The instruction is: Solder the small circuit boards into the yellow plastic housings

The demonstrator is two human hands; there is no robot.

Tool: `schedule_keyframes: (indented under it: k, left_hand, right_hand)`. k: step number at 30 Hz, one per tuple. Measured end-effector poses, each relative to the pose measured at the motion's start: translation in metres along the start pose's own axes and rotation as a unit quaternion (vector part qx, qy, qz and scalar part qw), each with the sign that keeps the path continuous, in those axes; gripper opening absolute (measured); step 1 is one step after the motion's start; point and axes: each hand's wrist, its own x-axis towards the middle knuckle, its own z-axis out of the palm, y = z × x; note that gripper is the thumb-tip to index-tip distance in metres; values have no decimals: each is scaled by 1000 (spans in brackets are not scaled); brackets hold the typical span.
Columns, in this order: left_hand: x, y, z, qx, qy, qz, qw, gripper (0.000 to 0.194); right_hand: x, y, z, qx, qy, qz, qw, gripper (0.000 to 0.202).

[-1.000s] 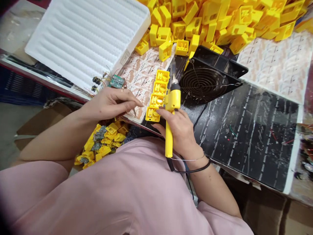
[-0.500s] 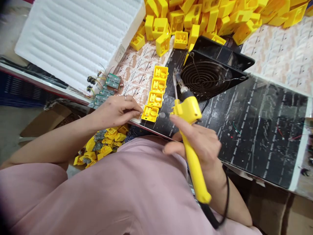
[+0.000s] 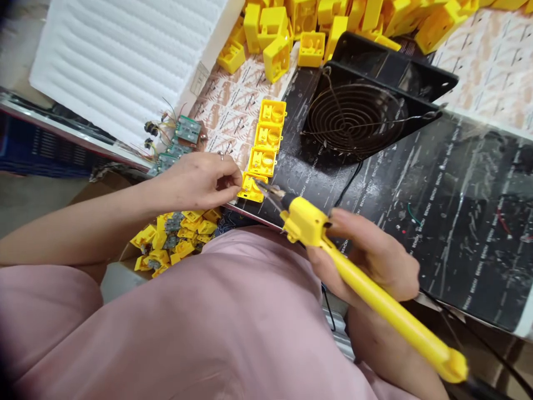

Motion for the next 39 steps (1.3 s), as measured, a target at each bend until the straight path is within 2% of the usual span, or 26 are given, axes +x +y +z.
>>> schedule_keyframes:
  k: [3,5,7,8,11,14,17,21,26,30,33,36,39]
  left_hand:
    - [5,3,-3,39,-18,-6,999,18]
    - [8,3,-3,54,-22,0,998,17]
    - [10,2,-3,63,-18,11,998,16]
    - [11,2,-3,64,-15,18,998,15]
    - [13,1,-4,54,-8,26,998,11]
    - [15,3,-6,32,-7,16,999,8]
    - [19,6,-8,3,-13,-3,1000,9]
    - [22,8,-9,25,-22,2,999,11]
    - [24,8,-10,97,-25,37,994,13]
    - [25,7,-10,112,-41,40,992,14]
    - [26,6,-10,107,-36,39,993,13]
    - [25,4,-10,107,-32,41,993,14]
    - [25,4,-12,117,-42,51,991,13]
  right_hand:
    - [8,-3,-3,50,-97,-135,985,41]
    - [15,0,-2,59,-147,-196,968,29]
    - [20,2,1,29,-172,-202,964,7]
    - [21,1,2,8,-176,-198,964,3]
    - [25,-7,4,-20,-197,-209,958,18]
    - [31,-15,2,-22,-233,-227,945,10]
    - [38,-17,-2,-6,-229,-260,938,21]
    - [41,-20,-5,-19,-239,-260,935,17]
    - [34,-31,-6,-16,-236,-172,956,22]
    - [36,-25,-17,3,-216,-202,955,12]
    - [38,-17,-23,-36,-195,-174,965,2]
    - [35,-14,-22,-21,-181,-162,970,6]
    - [28,-15,-19,-20,-155,-139,978,29]
